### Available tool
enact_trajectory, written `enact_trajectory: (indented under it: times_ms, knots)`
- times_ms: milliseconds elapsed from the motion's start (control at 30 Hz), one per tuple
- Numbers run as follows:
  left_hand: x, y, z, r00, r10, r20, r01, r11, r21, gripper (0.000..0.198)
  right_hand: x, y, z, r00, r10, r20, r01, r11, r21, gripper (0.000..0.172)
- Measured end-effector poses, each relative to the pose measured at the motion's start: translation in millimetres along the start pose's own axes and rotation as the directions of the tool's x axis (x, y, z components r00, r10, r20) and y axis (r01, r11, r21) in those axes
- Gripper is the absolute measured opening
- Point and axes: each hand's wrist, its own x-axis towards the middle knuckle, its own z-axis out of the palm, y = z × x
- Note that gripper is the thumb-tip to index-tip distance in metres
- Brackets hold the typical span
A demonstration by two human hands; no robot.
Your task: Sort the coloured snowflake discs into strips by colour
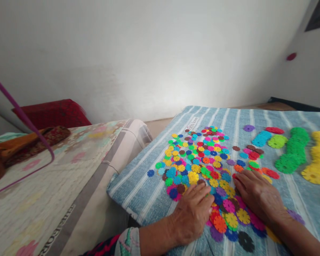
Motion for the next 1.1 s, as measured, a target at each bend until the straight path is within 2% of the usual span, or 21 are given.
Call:
enact_trajectory:
  times_ms: [267,533,667,833,1000,1100]
  knots:
    - [6,10,-0.1,0.966,0.249,0.071,-0.252,0.967,0.039,0.06,-1,3,-1,0.999,-0.038,0.035,0.037,0.999,0.036,0.025]
    - [31,2,0.1,0.952,0.273,0.139,-0.289,0.95,0.118,0.04,-1,3,0,0.999,-0.025,0.026,0.023,0.998,0.065,0.025]
    - [46,-14,6.0,0.968,0.219,0.12,-0.236,0.959,0.157,0.033,0,1,-1,1.0,-0.01,0.021,0.009,0.998,0.055,0.026]
    - [67,-45,11.9,0.996,0.071,0.054,-0.08,0.977,0.195,0.03,4,-1,-4,1.0,0.021,0.022,-0.021,0.999,0.036,0.029]
    - [87,-78,8.5,0.997,-0.069,0.039,0.057,0.967,0.247,0.017,5,-1,-4,0.994,0.087,0.065,-0.09,0.995,0.043,0.029]
    - [97,-90,4.4,0.992,-0.121,0.04,0.105,0.956,0.275,0.016,6,0,-4,0.992,0.106,0.073,-0.11,0.992,0.058,0.028]
